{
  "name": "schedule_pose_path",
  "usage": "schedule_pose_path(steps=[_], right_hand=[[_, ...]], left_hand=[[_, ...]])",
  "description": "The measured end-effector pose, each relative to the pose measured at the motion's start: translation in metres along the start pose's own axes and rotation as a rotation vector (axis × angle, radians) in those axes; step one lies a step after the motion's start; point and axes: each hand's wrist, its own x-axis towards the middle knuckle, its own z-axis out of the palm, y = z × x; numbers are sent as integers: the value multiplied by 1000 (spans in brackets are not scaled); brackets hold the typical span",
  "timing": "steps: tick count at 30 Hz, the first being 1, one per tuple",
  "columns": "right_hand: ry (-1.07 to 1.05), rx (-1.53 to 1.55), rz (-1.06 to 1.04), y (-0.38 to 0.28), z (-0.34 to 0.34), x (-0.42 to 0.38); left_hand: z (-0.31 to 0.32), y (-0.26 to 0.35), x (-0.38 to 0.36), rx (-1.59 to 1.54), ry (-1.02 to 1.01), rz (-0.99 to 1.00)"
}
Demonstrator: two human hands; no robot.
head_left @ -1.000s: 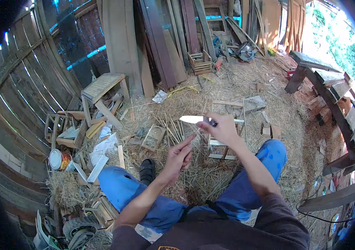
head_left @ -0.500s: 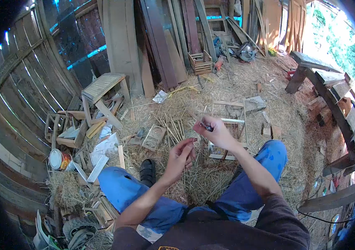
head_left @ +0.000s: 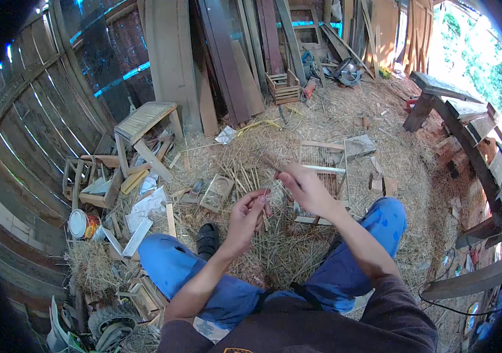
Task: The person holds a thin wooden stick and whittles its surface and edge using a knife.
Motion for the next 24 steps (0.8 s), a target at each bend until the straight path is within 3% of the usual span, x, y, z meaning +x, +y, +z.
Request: schedule_pose_path(steps=[3, 6, 13, 14, 18, 21, 22, 24], right_hand=[[-40, 33, 28, -2, -4, -4], [57, 63, 267, 4, -17, 1], [36, 79, 285, -6, -7, -1], [7, 110, 380, -4, -17, 2], [-25, 66, 294, -3, -7, -7], [-7, 121, 333, 0, -7, -1], [-24, 187, 434, -1, -14, 3], [15, 177, 363, -5, -10, 0]], left_hand=[[-1, 5, -2, 72, -11, 12], [2, 9, -7, 95, -13, -1], [-1, 4, -8, 94, -22, 0], [-2, 5, -8, 115, -29, -1], [0, 7, -9, 124, -56, -20], [-1, 11, -7, 103, -60, -23], [-1, 12, -7, 95, -62, -23], [-3, 7, -7, 108, -59, -22]])
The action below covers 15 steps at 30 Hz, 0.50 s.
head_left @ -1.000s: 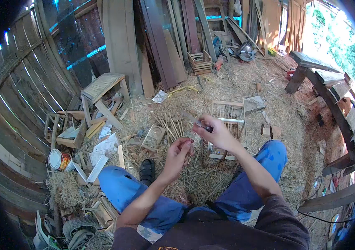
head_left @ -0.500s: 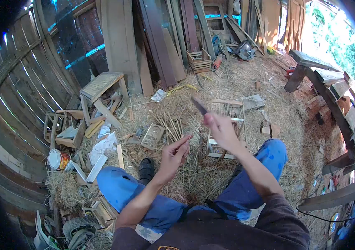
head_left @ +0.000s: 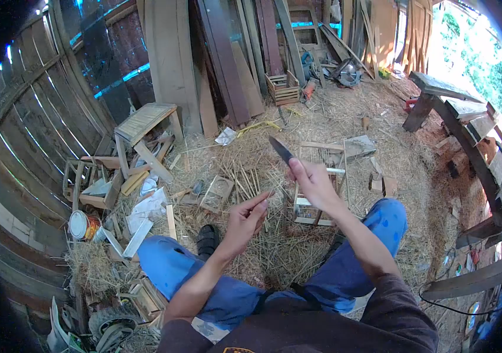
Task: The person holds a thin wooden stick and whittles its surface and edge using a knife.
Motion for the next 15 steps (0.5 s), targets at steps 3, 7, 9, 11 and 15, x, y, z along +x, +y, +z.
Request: schedule_pose_path(steps=[3, 7, 9, 11, 15], right_hand=[[-11, 7, 35, -2, -6, 0], [7, 17, 10, -2, -2, 2], [16, -10, -22, 3, -2, 1], [-5, -39, 9, 7, 0, -1], [66, 36, -3, 6, -1, 3]], left_hand=[[-1, -2, 0, 7, -12, -10], [3, 4, -1, 88, 19, 20], [1, -2, 0, 142, 27, 65], [-3, -5, 2, 185, 37, 94], [-1, -6, 4, 215, 44, 147]])
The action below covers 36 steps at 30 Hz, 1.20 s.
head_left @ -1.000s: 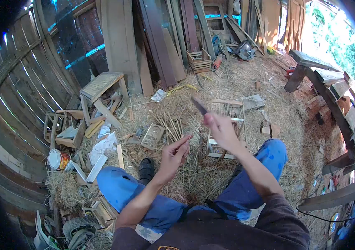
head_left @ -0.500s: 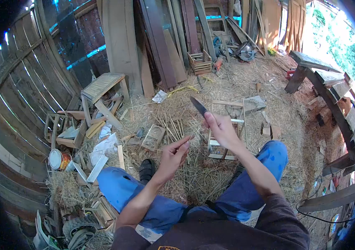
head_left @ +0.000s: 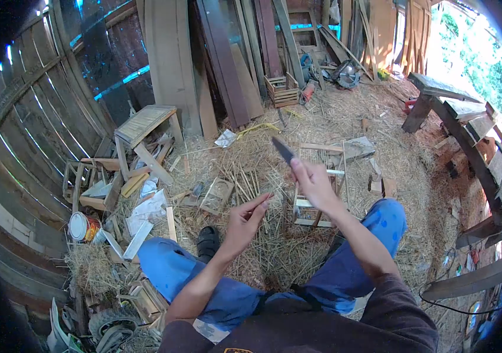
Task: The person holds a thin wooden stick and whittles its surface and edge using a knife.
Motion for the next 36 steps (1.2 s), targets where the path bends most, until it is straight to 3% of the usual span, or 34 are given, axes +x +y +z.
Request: schedule_pose_path(steps=[3, 6, 10, 15, 18, 22, 23, 26, 30, 34, 36], right_hand=[[-28, -16, -70, -2, 11, -8], [-1, -1, 90, 2, 3, 3], [22, -50, -110, 0, 20, -10], [-8, 3, 60, -7, 5, 3], [-33, -175, -90, -1, 21, -14], [-34, -75, 56, -5, 7, 3], [22, -94, -117, 9, 19, -4], [-105, -217, -80, 0, 25, -16], [-14, -74, 28, 4, 18, 2], [-78, -239, -129, -3, 29, -15], [-45, -170, -73, -4, 24, -4]], left_hand=[[0, -3, 1, 18, 20, 18], [-1, -4, 2, 55, 28, 28], [-1, -4, 1, 45, 30, -7], [-2, -5, 3, 42, 20, 22], [-1, -10, 4, 10, 15, 36], [0, 0, 2, 41, 39, -19], [1, -2, 2, 50, 35, -3], [0, -5, 4, 51, 32, 7], [-1, 4, 2, 28, 44, -21], [-2, 1, 2, 30, 38, -103], [-2, -1, 3, 25, 47, -58]])
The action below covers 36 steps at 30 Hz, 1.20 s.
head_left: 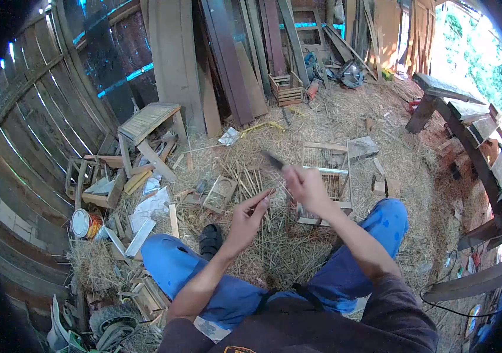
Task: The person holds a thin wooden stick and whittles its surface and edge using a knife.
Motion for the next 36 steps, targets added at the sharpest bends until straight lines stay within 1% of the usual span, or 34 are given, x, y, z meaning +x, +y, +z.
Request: schedule_pose_path(steps=[2, 3, 6, 7, 10, 12, 14, 15, 18, 20, 21, 23, 25, 28, 29, 32, 33, 36], right_hand=[[23, 70, 68, 5, -6, 5], [60, 29, 14, 5, -1, -1], [-36, -86, -118, 0, 9, -17], [-44, -108, -79, -1, 7, -13], [33, 91, 117, -2, -7, 5], [31, 23, 27, -2, -3, -5], [32, -36, -85, -1, 14, -19], [-3, -36, -108, -5, 11, -18], [-18, -3, 92, -14, 2, -2], [21, -12, 102, -7, 3, -1], [40, -18, 106, -3, 3, -1], [1, -58, 14, -1, 11, -11], [-26, -116, -40, -5, 14, -12], [114, -4, 9, -2, 5, 5], [126, 81, 49, 2, 3, 8], [55, -124, 37, 6, 11, -8], [75, -111, -60, 4, 19, -14], [85, -68, -1, 5, 14, -3]], left_hand=[[1, -2, 0, -3, 5, 27], [2, -2, -1, -2, 3, 34], [2, -5, 2, 1, 8, -9], [1, -6, 2, 3, 11, -38], [2, -4, 3, -56, 3, 24], [3, -9, 3, -53, 6, 37], [3, -9, 3, -55, 15, 11], [2, -7, 2, -70, 22, -21], [0, 2, 1, -83, 22, -68], [1, 0, 2, -64, 20, -17], [4, -4, 5, -42, 23, 44], [5, -9, 6, -37, 41, 83], [4, -8, 4, -73, 72, 37], [1, -1, 2, -80, 42, -7], [1, 0, 1, -71, 39, -4], [4, -1, 1, -64, 38, -4], [4, -4, 2, -74, 47, -8], [3, -4, 2, -91, 66, -5]])
